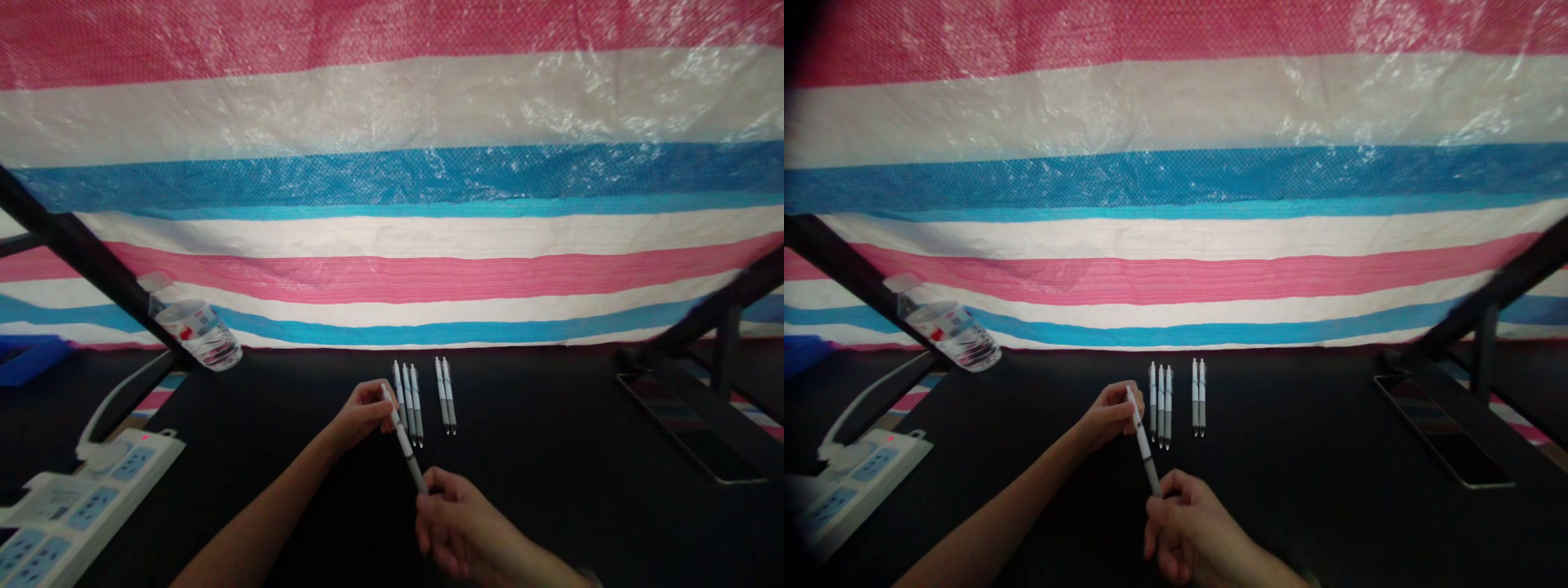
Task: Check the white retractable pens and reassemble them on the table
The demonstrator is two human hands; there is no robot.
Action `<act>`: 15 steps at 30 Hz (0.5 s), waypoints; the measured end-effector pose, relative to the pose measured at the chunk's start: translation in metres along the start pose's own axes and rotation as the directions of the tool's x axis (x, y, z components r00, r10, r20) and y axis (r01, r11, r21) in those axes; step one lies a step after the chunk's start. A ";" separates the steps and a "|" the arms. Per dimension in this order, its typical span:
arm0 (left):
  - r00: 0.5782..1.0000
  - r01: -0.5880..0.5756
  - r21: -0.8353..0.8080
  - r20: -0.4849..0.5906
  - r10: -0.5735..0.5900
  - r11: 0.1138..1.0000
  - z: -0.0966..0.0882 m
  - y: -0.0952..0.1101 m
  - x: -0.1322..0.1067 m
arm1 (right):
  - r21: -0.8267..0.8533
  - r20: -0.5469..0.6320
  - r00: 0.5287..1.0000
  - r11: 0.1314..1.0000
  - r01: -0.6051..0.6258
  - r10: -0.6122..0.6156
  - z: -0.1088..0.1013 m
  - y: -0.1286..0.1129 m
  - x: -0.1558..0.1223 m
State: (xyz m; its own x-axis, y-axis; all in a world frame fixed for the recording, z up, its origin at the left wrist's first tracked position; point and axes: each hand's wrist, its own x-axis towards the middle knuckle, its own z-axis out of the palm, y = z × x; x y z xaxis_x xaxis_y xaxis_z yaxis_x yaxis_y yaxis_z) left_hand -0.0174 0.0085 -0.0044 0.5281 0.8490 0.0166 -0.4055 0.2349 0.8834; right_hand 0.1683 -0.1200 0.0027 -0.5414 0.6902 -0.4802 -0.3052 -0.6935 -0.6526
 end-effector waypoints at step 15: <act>1.000 -0.004 -0.005 -0.025 0.004 1.000 0.000 0.000 0.000 | -0.019 0.004 1.000 0.999 -0.030 0.030 0.000 -0.002 -0.001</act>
State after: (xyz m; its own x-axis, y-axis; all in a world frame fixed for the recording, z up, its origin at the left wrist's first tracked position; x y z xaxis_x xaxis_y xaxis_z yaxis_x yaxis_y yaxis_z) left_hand -0.0174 0.0081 -0.0045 0.5079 0.8614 0.0089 -0.4115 0.2335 0.8810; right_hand 0.1694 -0.1192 0.0038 -0.5536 0.6684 -0.4968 -0.2745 -0.7096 -0.6489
